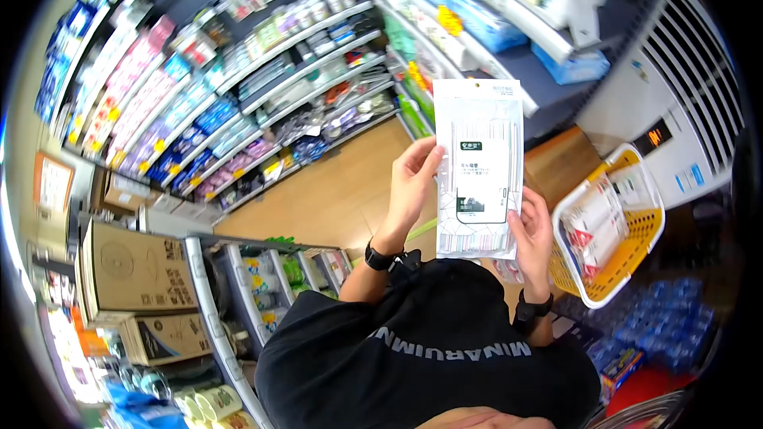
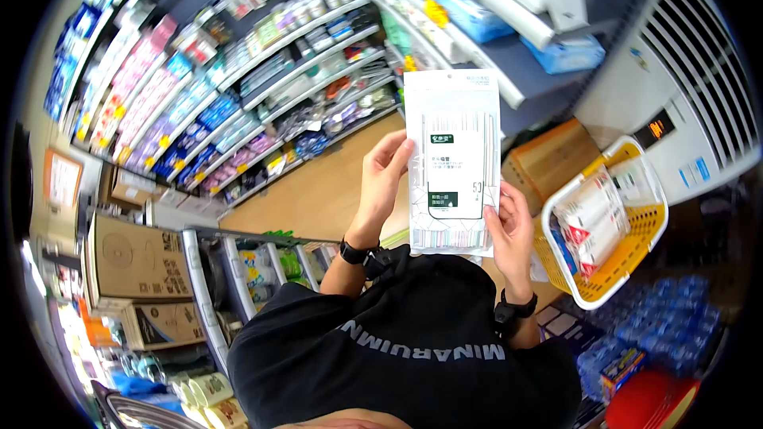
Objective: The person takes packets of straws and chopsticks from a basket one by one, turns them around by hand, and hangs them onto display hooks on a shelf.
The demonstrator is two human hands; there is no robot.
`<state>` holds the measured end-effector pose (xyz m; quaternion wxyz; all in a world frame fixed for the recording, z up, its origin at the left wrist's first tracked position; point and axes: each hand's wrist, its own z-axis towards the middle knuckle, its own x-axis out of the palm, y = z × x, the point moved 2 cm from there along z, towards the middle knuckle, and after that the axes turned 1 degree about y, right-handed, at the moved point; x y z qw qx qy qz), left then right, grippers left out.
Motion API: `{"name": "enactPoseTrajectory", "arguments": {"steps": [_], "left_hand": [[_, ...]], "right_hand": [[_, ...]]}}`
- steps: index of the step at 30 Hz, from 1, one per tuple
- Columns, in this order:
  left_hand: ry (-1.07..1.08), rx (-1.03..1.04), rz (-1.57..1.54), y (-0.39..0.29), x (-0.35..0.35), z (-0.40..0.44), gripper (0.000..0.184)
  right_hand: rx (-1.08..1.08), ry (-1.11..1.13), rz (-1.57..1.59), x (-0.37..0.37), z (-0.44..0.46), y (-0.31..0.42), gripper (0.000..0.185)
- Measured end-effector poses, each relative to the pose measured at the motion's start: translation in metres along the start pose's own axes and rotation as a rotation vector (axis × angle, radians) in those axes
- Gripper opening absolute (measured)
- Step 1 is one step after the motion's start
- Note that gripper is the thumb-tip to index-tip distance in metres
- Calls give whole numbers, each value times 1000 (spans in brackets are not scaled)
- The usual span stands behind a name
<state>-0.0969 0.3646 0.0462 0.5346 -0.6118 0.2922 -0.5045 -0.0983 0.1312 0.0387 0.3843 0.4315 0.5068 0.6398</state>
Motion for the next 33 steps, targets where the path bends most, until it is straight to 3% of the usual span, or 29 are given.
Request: {"name": "enactPoseTrajectory", "arguments": {"steps": [7,16,33], "left_hand": [[-148,-35,20,-17,-110,-65,33],[-327,21,-43,-44,-198,-124,35],[-384,0,-18,-51,-228,-153,33]], "right_hand": [[57,192,48,93,7,-19,45],[141,404,62,188,3,-39,45],[160,443,16,213,-2,-50,44]]}}
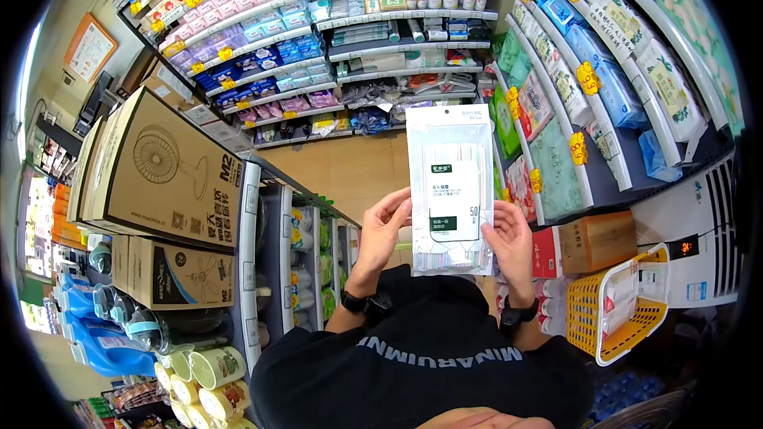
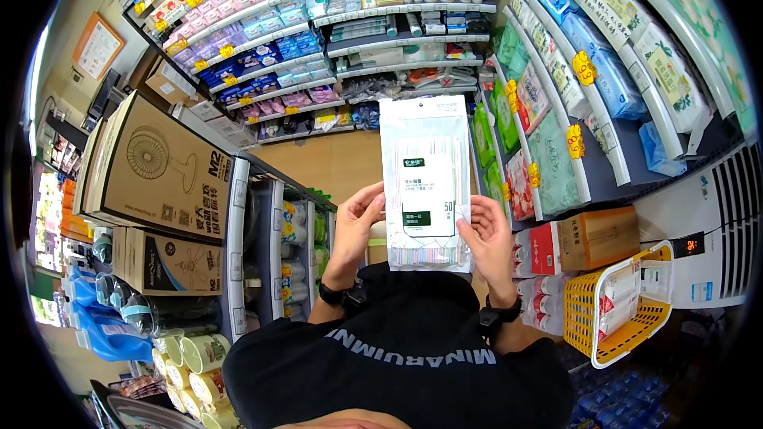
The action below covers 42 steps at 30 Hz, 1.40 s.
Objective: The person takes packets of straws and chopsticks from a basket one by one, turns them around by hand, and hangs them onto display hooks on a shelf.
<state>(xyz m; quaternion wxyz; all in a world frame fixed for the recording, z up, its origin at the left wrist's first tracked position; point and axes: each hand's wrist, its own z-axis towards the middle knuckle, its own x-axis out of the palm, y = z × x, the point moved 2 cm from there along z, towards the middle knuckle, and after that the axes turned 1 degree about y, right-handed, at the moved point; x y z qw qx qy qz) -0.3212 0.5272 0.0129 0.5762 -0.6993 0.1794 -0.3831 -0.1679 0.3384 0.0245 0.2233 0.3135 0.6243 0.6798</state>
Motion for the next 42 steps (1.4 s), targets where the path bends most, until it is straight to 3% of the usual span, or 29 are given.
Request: {"name": "enactPoseTrajectory", "arguments": {"steps": [13,23,32,35,42], "left_hand": [[135,-4,-77,2,9,6,34],[387,-321,-51,40,20,2,60],[375,-308,-14,20,35,2,72],[290,-245,-23,24,33,6,80],[182,-143,109,6,29,10,72]], "right_hand": [[-22,-49,-27,-9,7,-10,29],[64,220,-163,10,10,-6,40],[13,325,-222,19,9,12,46],[-17,295,-67,13,5,9,40],[-117,213,-3,-11,-1,11,50]]}}
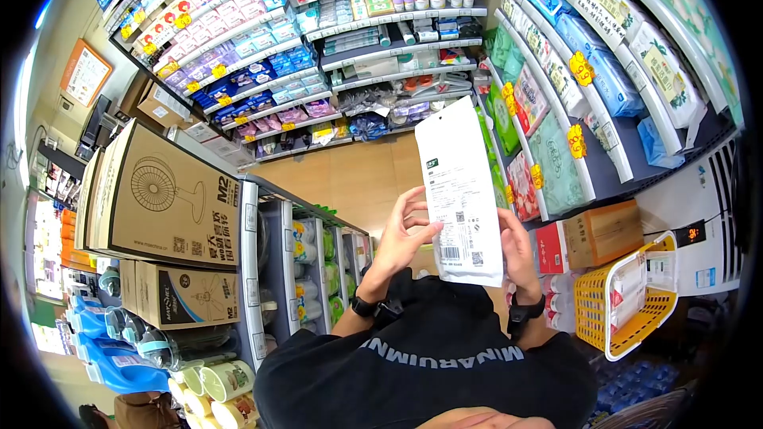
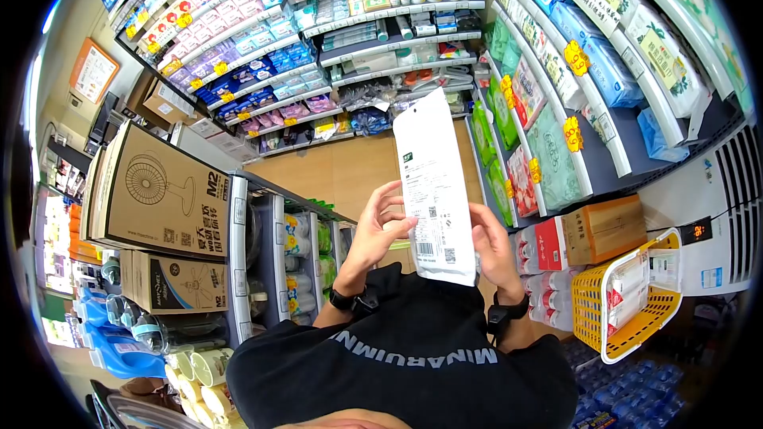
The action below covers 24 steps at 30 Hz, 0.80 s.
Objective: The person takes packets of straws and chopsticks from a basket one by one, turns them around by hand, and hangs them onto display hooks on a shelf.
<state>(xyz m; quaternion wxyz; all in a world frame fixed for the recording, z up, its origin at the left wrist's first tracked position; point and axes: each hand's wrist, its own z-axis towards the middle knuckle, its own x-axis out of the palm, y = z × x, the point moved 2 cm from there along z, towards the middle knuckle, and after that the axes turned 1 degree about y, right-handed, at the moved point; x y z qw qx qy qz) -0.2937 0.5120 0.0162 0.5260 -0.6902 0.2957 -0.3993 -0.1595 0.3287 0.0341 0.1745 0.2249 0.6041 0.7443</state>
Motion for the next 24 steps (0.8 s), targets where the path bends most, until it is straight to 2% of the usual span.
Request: {"name": "enactPoseTrajectory", "arguments": {"steps": [4,5,9,17,24], "left_hand": [[-56,59,-37,-2,-4,1,66],[-88,70,-50,-2,-4,1,63],[-96,86,-38,-1,-6,2,61],[-113,72,3,3,-12,1,38],[-116,81,7,4,-13,-1,37]], "right_hand": [[112,-102,23,-13,-1,-3,33],[95,-151,18,-8,3,0,24],[171,-200,16,-10,5,-7,24],[209,-199,71,-9,4,-13,20],[221,-185,69,-8,2,-19,19]]}}
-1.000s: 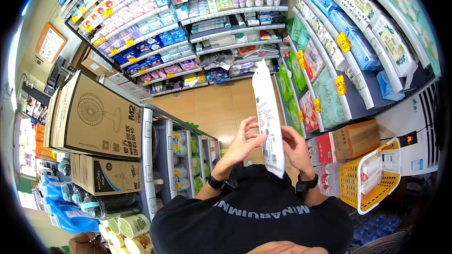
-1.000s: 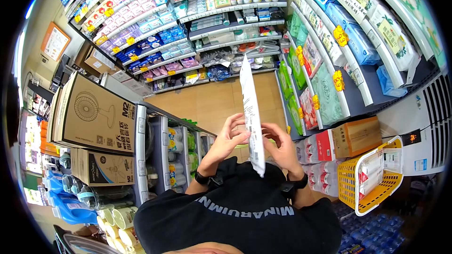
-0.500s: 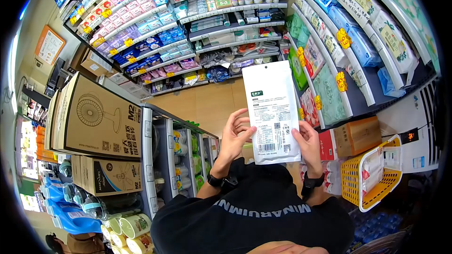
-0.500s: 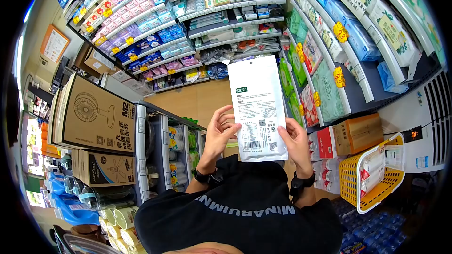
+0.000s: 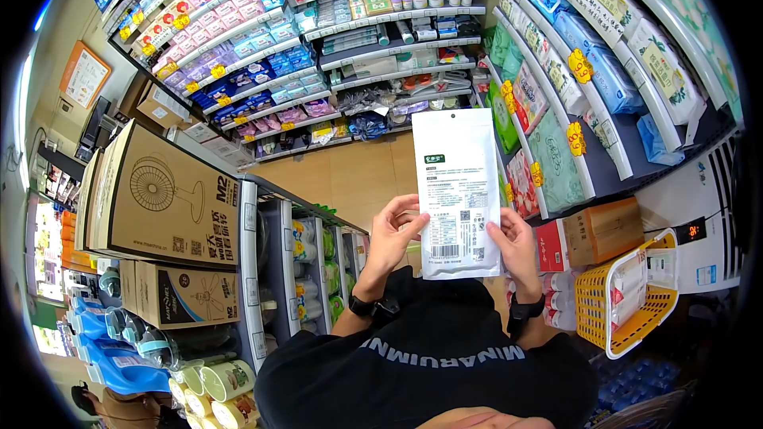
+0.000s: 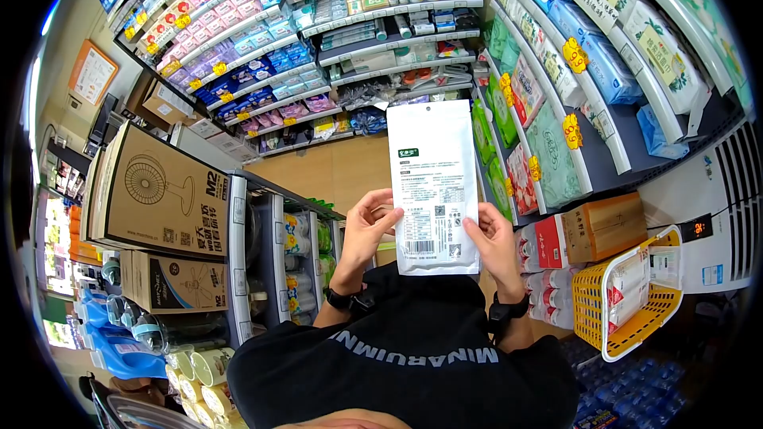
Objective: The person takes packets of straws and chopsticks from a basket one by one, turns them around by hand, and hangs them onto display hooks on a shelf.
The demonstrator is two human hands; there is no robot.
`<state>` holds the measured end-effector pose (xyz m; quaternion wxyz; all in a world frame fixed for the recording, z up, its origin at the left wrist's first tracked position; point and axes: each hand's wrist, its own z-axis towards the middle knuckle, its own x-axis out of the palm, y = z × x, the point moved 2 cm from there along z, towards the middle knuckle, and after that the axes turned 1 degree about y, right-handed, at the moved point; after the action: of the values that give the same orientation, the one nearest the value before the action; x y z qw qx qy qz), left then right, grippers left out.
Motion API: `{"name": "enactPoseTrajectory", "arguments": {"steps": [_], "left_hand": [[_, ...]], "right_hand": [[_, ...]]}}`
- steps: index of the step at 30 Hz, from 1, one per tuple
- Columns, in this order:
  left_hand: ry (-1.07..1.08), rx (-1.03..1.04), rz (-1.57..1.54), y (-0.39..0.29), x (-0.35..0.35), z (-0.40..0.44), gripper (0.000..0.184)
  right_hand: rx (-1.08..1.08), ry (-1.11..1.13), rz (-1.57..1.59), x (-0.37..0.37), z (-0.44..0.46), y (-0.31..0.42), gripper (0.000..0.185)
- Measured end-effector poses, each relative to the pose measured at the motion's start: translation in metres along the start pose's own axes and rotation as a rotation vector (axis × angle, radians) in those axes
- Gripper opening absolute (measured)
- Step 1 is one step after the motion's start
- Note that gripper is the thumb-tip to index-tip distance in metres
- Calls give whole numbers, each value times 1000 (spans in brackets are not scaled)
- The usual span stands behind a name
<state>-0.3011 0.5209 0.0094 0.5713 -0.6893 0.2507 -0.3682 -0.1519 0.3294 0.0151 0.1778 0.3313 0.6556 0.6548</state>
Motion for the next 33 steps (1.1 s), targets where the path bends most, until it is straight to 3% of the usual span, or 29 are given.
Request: {"name": "enactPoseTrajectory", "arguments": {"steps": [33], "left_hand": [[-16,-24,-17,-3,0,-5,36]], "right_hand": [[9,-3,-3,2,-2,-2,22]]}}
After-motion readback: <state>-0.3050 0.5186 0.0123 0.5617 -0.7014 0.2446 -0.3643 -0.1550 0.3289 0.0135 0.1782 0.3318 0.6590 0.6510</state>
